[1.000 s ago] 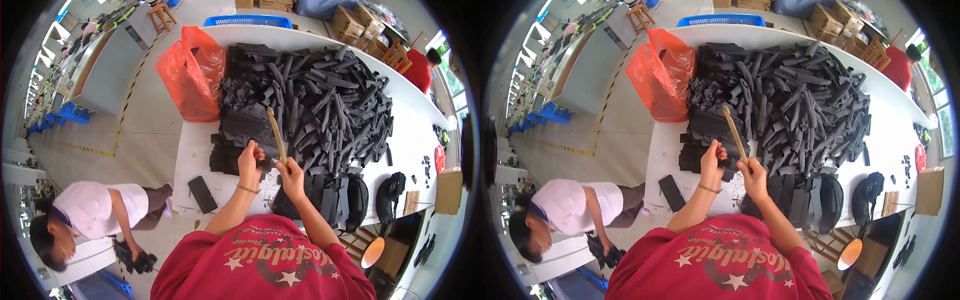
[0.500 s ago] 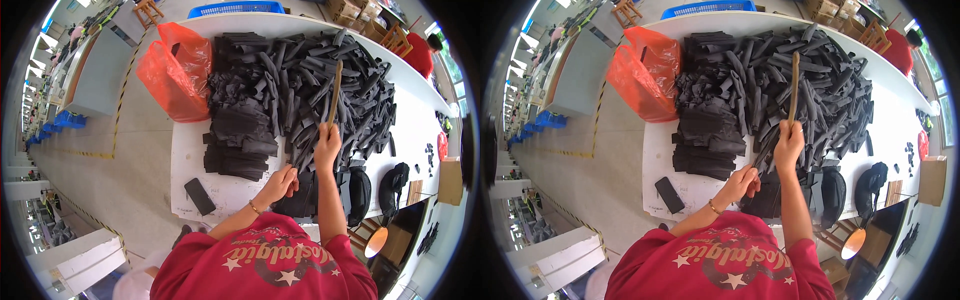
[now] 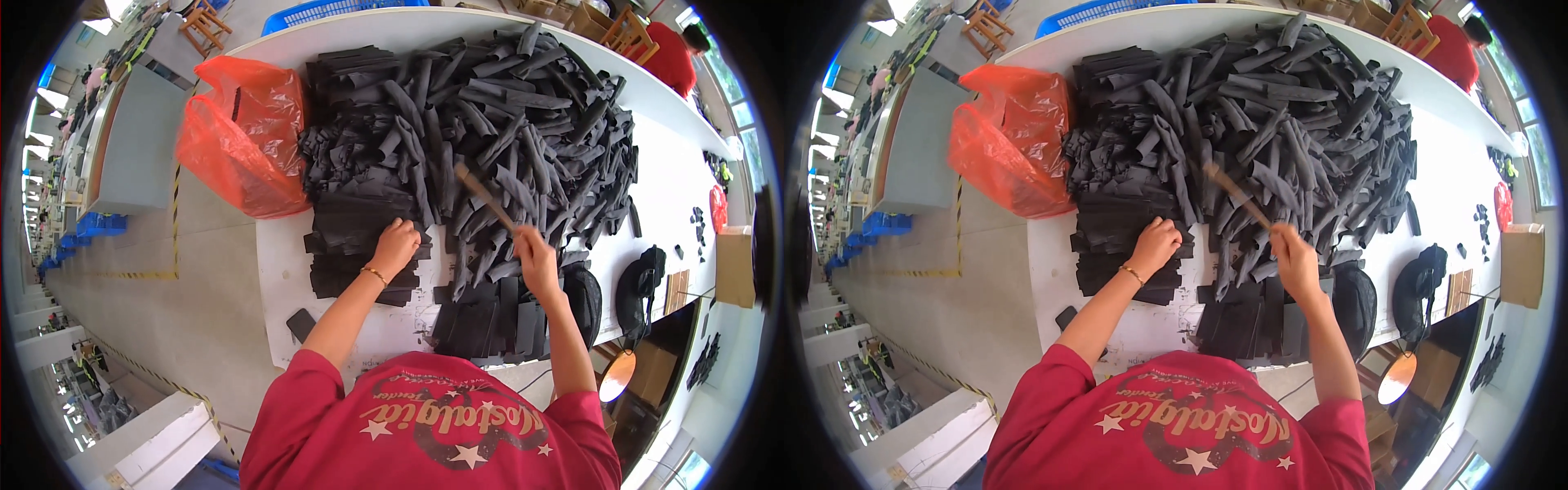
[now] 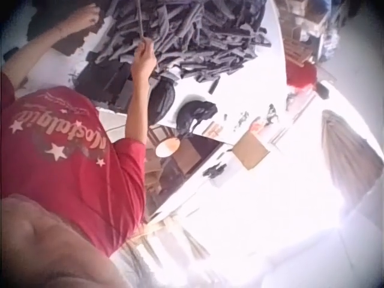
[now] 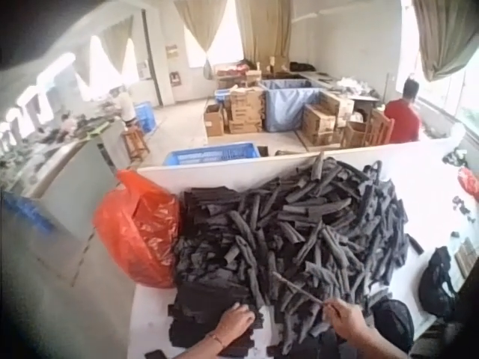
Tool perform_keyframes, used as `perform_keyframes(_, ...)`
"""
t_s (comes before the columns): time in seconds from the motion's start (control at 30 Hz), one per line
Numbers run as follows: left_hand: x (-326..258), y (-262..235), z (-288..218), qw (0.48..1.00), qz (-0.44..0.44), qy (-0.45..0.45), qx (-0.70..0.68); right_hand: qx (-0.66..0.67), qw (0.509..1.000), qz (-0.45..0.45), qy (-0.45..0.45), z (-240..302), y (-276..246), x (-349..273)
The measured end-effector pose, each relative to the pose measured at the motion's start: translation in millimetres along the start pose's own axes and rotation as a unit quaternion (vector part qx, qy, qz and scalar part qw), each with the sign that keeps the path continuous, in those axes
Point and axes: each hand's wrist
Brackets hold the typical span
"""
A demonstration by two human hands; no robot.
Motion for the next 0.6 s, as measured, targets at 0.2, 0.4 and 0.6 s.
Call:
perform_keyframes(0.2,-1,-46,-15,0.988,-0.042,-0.010,-0.148,-0.137,0.982,0.123,-0.039,-6,-37,-35)
perform_keyframes(0.4,-10,-67,-24,0.984,-0.062,-0.020,-0.168,-0.173,0.968,0.175,-0.057,6,-50,-39)
perform_keyframes(0.6,-13,-79,-52,0.980,-0.069,0.045,-0.180,-0.158,0.964,0.184,-0.104,18,-19,-43)
Point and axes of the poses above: each hand's wrist, its own x-axis towards the middle knuckle, its own y-axis out of the palm, z = x × y, and after that the axes turned 2 degrees about x, right-handed
